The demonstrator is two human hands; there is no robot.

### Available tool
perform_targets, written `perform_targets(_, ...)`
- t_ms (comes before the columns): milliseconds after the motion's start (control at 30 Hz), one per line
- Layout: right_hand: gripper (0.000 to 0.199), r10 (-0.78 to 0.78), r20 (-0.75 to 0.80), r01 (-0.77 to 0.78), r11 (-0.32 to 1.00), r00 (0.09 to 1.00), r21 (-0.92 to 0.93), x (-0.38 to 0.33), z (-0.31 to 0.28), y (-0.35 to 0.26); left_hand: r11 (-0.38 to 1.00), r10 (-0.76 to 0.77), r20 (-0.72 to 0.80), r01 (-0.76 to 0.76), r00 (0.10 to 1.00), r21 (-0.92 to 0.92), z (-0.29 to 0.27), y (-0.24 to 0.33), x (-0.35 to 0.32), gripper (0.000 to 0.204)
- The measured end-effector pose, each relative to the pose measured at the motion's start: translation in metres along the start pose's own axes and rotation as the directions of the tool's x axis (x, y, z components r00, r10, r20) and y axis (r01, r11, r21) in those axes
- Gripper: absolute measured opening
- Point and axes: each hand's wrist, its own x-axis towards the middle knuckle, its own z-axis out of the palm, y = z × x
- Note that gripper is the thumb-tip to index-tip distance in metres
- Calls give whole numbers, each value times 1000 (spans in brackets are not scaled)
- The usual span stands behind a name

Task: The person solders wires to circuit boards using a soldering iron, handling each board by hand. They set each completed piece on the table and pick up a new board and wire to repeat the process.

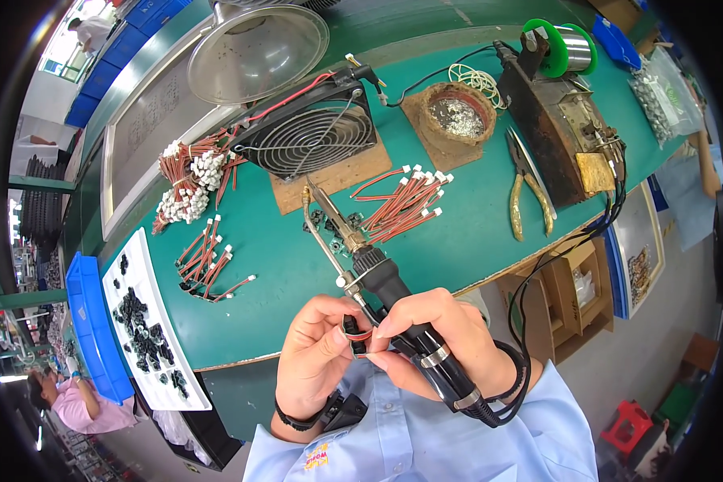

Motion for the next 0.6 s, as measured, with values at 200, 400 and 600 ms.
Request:
perform_targets(200,42,1,14,-1,1000,1000,-13,0,-1,-1,1000,21,10,-21,1000,0,-1,-1,1,25)
perform_targets(400,42,-3,-1,3,999,1000,-33,0,-2,-3,994,96,1,-96,995,57,3,-2,0,23)
perform_targets(600,42,-17,-13,16,999,1000,-41,1,-2,-7,987,139,24,-141,990,76,4,-2,0,24)
